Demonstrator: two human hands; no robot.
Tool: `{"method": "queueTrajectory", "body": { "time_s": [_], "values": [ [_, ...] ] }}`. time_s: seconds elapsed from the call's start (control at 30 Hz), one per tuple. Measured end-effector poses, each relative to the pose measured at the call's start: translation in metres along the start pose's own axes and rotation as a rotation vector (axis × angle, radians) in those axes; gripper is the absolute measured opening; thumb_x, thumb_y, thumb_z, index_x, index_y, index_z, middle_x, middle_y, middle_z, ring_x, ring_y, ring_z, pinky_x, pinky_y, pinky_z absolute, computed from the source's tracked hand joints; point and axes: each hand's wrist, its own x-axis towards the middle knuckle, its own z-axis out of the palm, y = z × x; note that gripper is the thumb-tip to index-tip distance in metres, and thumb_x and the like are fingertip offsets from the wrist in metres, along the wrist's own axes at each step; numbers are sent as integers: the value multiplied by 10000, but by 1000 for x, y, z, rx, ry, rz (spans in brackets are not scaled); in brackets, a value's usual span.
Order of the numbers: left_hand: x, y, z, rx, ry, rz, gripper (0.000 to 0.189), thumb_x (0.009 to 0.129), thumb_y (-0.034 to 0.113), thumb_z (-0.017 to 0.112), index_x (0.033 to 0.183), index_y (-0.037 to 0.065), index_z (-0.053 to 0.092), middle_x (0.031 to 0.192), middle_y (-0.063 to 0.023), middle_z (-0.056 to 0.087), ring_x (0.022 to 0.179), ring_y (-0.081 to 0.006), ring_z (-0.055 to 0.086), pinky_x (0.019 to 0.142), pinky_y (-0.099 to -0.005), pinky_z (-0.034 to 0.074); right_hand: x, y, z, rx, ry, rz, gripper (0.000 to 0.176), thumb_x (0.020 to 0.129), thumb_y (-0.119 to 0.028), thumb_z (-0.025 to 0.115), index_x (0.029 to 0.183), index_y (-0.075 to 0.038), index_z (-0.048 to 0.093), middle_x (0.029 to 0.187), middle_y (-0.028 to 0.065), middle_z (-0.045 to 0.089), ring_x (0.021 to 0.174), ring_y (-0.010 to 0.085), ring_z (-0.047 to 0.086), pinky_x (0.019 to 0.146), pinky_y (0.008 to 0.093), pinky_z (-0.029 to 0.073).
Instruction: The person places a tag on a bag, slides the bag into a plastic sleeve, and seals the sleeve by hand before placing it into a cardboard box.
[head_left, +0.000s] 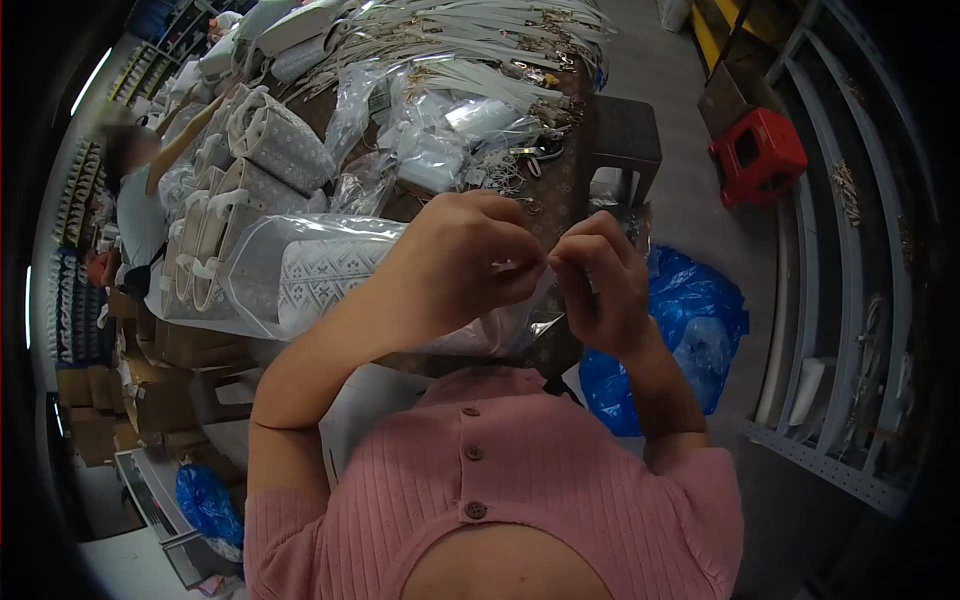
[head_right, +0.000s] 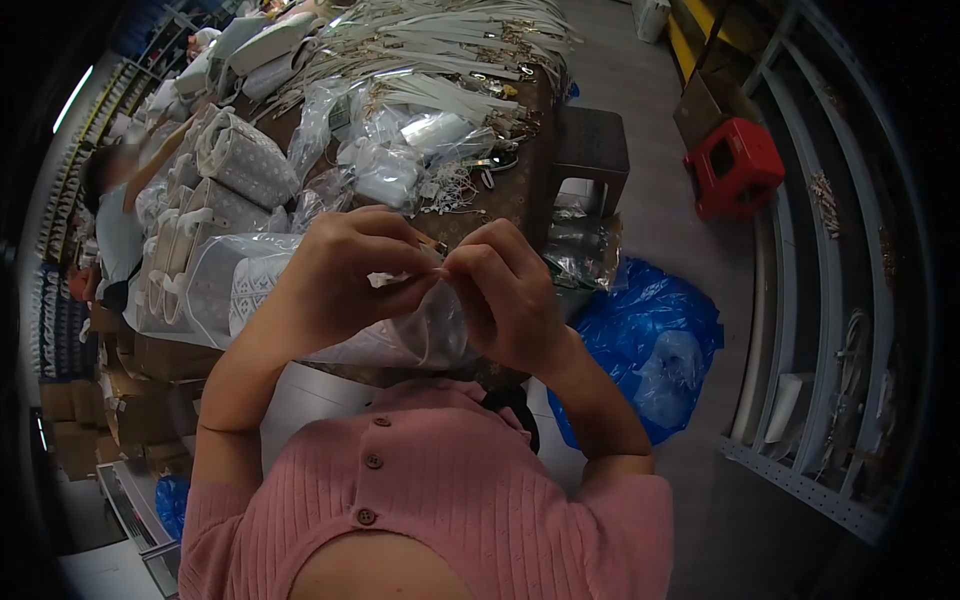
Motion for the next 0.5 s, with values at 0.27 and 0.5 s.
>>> {"method": "queueTrajectory", "body": {
  "time_s": [0.27, 0.5],
  "values": [
    [-29, -15, -10, 197, 57, 41, 211, 605, -42, 687, 803, 28, 662, 744, -74, 584, 661, -214, 569, 563, -305, 464, -10, 3, -1, -70, 26, 7, 124, 756, 18, 599, 842, -15, 516, 788, 121, 526, 680, 251, 529, 569, 319, 436],
    [-32, -14, -12, 188, 53, 127, 251, 599, -39, 692, 839, 23, 656, 771, -77, 584, 685, -219, 563, 574, -310, 463, 1, -11, -4, -19, -36, 124, 79, 766, -41, 638, 792, -36, 563, 752, 72, 550, 665, 190, 564, 586, 275, 454]
  ]
}}
